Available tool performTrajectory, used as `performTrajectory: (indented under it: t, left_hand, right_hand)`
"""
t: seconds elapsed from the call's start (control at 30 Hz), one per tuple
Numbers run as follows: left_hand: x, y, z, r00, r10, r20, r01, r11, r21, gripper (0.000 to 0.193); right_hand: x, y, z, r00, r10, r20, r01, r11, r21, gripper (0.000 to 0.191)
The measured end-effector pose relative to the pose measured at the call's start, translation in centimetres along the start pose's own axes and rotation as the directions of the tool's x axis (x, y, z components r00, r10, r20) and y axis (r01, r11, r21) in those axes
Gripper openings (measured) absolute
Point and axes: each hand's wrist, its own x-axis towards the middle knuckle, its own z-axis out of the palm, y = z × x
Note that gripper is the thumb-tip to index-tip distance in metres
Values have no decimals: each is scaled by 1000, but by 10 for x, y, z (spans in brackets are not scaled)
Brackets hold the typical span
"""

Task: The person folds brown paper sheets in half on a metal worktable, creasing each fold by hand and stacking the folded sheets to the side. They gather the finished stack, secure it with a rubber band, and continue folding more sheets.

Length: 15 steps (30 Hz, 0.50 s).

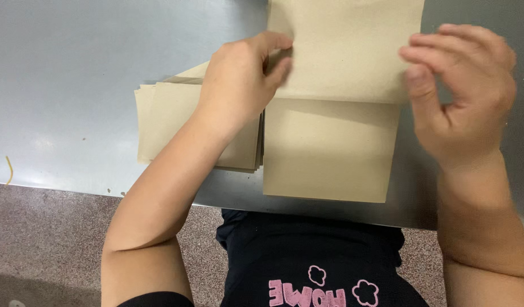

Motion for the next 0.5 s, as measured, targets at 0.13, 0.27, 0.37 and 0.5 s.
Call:
performTrajectory:
  t: [0.13,0.27,0.37,0.5]
  left_hand:
    - [-4,2,-1,997,73,-25,-73,997,32,49]
    - [-7,5,-5,990,118,-77,-116,993,33,51]
    - [-9,4,-11,990,-117,83,131,974,-187,58]
    - [-6,-2,-21,956,-217,198,287,826,-484,62]
  right_hand:
    - [9,1,13,993,-93,71,105,977,-184,36]
    - [14,1,23,989,-83,124,122,928,-353,43]
    - [14,-5,23,988,-78,132,117,942,-313,37]
    - [21,-11,16,985,62,161,-71,996,51,30]
